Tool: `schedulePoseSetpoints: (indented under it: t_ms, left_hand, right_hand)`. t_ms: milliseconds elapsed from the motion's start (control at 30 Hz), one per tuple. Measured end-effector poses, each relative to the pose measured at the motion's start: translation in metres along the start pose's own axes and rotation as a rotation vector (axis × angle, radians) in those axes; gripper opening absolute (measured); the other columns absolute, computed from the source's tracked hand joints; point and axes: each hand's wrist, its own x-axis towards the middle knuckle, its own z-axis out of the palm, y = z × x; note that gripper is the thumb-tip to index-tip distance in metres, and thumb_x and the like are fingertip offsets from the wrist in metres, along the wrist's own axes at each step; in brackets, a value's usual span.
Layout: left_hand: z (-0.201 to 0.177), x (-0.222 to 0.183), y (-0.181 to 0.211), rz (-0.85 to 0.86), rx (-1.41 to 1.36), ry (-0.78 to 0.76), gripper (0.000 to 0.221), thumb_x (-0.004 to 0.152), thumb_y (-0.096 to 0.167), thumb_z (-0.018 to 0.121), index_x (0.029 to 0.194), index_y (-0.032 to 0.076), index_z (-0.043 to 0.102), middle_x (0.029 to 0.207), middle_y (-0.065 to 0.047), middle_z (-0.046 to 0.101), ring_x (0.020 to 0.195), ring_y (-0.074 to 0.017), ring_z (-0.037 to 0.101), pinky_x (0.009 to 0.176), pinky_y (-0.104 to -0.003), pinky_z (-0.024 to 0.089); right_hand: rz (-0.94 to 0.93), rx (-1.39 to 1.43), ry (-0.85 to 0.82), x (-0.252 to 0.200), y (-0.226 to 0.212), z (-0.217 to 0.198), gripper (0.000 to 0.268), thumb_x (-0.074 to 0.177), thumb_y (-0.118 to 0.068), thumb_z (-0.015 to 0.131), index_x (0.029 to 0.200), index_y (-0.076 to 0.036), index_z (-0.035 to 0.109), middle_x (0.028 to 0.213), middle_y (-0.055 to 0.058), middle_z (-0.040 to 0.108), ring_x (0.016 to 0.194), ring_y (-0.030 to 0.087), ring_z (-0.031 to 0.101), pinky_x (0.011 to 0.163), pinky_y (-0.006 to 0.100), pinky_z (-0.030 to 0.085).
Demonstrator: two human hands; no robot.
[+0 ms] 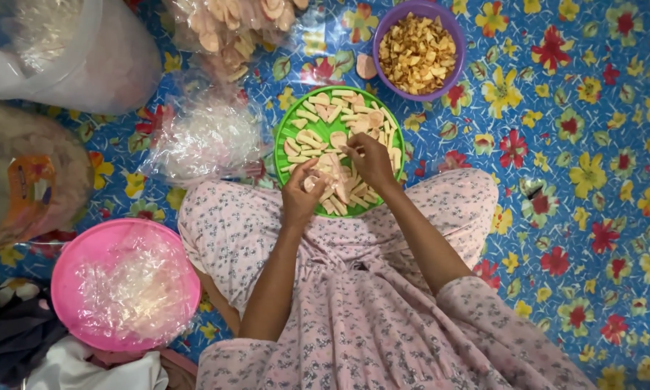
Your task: A person sitting on the floor picks up small snack pieces and arranges them onto a green plate.
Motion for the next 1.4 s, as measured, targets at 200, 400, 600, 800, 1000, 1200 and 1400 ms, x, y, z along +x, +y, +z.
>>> schedulePoseSetpoints:
  t_ms: [200,400,600,800,1000,1200,1400]
  left_hand:
    - [0.003,-0.002,-0.008,0.021,-0.031,-0.012,0.048,0.066,0.004,0.077,0.111,0.017,0.066,0.078,-0.004,0.069,0.078,-0.0134,0.063,0.077,-0.032,0.051]
    - [0.005,-0.005,-0.02,0.088,-0.033,-0.039,0.047,0.069,0.005,0.078,0.112,0.017,0.065,0.078,-0.002,0.068,0.077,-0.0099,0.062,0.078,-0.03,0.051]
    - [-0.001,-0.011,-0.015,0.166,0.085,-0.043,0.047,0.066,0.006,0.077,0.11,0.019,0.066,0.078,-0.002,0.069,0.081,-0.0169,0.066,0.078,-0.032,0.051]
    - [-0.003,-0.012,-0.025,0.171,0.051,-0.091,0.05,0.065,0.007,0.078,0.112,0.021,0.066,0.078,-0.003,0.068,0.077,-0.0137,0.064,0.076,-0.031,0.05]
    - [-0.003,-0.012,-0.031,0.198,0.071,-0.13,0.047,0.067,0.015,0.08,0.112,0.021,0.066,0.076,-0.001,0.069,0.07,-0.0106,0.064,0.07,-0.027,0.051]
    - [-0.003,-0.014,-0.022,0.156,0.03,-0.169,0.044,0.067,0.016,0.081,0.109,0.018,0.067,0.077,-0.002,0.069,0.068,-0.0118,0.064,0.066,-0.026,0.052]
    - [-0.001,-0.011,-0.039,0.138,0.126,-0.19,0.039,0.066,0.023,0.082,0.104,0.022,0.069,0.077,-0.001,0.07,0.07,-0.0137,0.066,0.064,-0.027,0.053]
  right_hand:
    - [0.097,0.273,0.075,-0.034,0.023,0.003,0.014,0.084,-0.013,0.07,0.097,-0.01,0.066,0.084,0.011,0.067,0.073,0.022,0.068,0.059,0.029,0.054]
    - [0.022,0.395,0.059,-0.052,0.008,0.0,0.018,0.08,-0.004,0.071,0.097,-0.005,0.067,0.078,0.013,0.067,0.068,0.016,0.064,0.058,0.025,0.053]
    - [-0.034,0.409,0.068,-0.053,0.006,0.0,0.017,0.079,-0.002,0.071,0.095,-0.005,0.068,0.073,0.011,0.066,0.064,0.014,0.063,0.054,0.023,0.052]
    - [0.019,0.433,0.011,-0.063,-0.009,-0.005,0.017,0.08,0.001,0.067,0.097,-0.004,0.068,0.075,0.011,0.066,0.067,0.015,0.063,0.057,0.023,0.053]
    - [0.072,0.47,-0.026,-0.071,-0.017,-0.008,0.019,0.085,-0.013,0.068,0.102,-0.004,0.067,0.084,0.016,0.066,0.075,0.02,0.064,0.067,0.032,0.055]
    - [0.027,0.428,0.017,-0.07,-0.008,0.0,0.018,0.077,-0.01,0.075,0.092,-0.007,0.066,0.075,0.006,0.063,0.07,0.013,0.062,0.054,0.022,0.052]
    - [0.002,0.279,0.049,-0.067,0.01,0.004,0.013,0.082,-0.015,0.072,0.087,-0.009,0.063,0.073,0.006,0.065,0.072,0.016,0.063,0.057,0.026,0.049]
